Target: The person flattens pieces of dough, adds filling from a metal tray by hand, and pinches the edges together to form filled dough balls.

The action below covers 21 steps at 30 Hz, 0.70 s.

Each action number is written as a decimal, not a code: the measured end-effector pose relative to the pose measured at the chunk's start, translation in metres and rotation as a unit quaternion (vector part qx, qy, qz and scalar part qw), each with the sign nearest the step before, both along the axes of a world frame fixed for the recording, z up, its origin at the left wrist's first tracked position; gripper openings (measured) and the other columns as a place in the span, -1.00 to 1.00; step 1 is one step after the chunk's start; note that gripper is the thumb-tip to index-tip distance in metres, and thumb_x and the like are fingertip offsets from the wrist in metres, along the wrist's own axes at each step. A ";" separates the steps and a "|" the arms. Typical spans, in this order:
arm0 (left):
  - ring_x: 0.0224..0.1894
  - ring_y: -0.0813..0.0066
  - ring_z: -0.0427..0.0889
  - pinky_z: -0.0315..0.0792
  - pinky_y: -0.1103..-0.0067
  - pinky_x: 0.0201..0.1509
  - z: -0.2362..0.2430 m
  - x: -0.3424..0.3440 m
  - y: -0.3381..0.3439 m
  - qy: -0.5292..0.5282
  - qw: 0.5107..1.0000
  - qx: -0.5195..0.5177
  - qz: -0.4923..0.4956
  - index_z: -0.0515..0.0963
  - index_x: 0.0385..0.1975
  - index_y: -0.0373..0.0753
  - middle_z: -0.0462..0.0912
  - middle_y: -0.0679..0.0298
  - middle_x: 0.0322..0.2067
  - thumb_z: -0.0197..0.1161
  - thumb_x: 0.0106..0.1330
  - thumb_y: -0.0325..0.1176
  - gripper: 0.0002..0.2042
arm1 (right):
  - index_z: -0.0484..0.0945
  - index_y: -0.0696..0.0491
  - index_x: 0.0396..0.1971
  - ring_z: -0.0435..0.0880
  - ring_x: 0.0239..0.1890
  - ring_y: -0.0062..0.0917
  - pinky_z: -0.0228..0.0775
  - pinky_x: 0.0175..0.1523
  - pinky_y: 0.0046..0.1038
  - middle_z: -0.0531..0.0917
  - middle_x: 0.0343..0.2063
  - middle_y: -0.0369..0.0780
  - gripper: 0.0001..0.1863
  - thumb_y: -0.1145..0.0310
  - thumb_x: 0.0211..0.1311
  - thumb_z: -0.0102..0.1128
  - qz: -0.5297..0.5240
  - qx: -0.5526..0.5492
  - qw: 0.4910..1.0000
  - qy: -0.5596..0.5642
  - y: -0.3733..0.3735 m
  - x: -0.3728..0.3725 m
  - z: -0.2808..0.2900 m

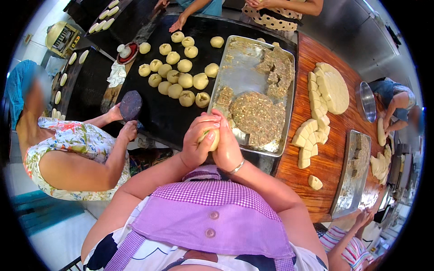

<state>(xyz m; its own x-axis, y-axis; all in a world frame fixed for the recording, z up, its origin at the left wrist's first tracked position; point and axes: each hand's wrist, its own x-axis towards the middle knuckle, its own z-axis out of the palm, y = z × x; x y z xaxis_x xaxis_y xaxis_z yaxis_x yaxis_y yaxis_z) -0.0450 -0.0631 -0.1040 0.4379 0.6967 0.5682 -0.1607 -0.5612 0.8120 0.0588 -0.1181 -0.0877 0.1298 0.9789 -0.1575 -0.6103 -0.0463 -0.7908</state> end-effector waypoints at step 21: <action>-0.16 0.16 0.64 0.53 0.24 -0.06 -0.077 -0.064 0.082 -0.411 0.616 -0.671 0.030 0.58 -0.35 -0.14 0.68 0.23 -0.26 0.09 0.37 -0.17 -0.78 | -0.10 0.00 0.47 0.32 0.30 -0.22 0.29 0.21 -0.28 0.23 0.36 -0.04 -0.07 -0.35 0.33 -0.17 -0.037 -0.207 0.976 -0.059 -0.009 0.050 -0.070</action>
<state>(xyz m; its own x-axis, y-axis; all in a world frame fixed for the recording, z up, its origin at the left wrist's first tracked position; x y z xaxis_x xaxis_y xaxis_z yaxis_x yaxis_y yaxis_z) -0.1088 0.0187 -0.1807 0.3381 0.7811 -0.5249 -0.8386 0.5032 0.2086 0.1086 -0.1271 -0.1582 0.2390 0.8215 -0.5177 -0.5301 -0.3363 -0.7784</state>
